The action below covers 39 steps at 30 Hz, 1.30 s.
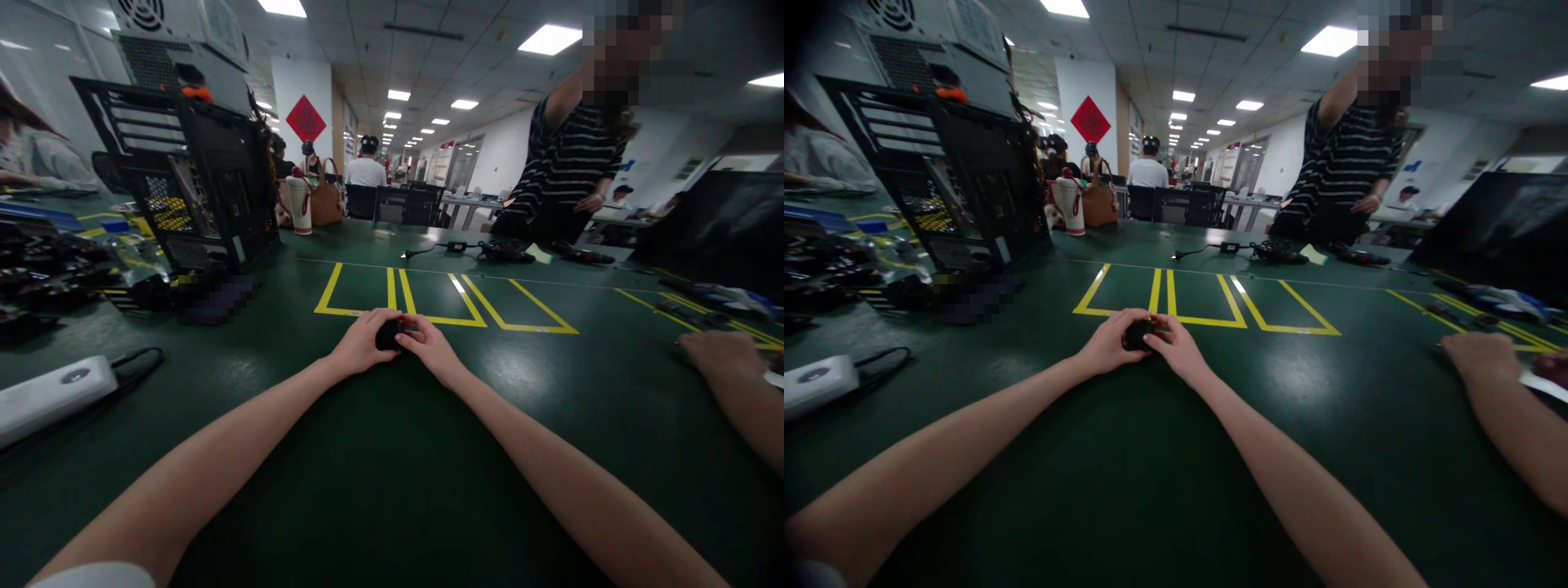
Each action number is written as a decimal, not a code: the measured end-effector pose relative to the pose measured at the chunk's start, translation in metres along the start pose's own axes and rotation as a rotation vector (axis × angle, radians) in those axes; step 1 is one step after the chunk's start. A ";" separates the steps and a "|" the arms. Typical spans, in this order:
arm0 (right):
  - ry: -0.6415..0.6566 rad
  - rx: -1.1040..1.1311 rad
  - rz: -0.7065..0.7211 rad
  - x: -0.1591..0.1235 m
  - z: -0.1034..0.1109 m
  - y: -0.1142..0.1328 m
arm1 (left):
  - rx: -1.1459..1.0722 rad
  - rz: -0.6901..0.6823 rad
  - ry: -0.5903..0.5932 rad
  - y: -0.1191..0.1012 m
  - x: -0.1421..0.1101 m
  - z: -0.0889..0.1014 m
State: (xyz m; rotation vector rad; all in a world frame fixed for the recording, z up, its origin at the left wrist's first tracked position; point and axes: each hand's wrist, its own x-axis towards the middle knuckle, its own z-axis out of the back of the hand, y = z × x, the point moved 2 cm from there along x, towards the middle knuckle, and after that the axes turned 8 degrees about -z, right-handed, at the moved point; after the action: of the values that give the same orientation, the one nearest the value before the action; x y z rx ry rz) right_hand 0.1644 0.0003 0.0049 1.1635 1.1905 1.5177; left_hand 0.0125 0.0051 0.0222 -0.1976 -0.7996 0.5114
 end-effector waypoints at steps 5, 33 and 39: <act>0.067 0.048 -0.017 -0.002 0.001 0.000 | -0.002 0.014 0.007 -0.001 -0.001 0.000; 0.087 0.022 -0.032 -0.001 0.004 -0.003 | 0.009 0.005 0.003 -0.002 -0.001 0.002; 0.029 0.020 -0.010 0.000 0.003 -0.001 | 0.018 0.008 -0.002 -0.001 -0.001 0.001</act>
State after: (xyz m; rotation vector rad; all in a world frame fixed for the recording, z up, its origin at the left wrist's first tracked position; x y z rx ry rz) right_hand 0.1679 0.0009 0.0046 1.1506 1.2312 1.5232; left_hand 0.0115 0.0034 0.0230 -0.1838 -0.7963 0.5264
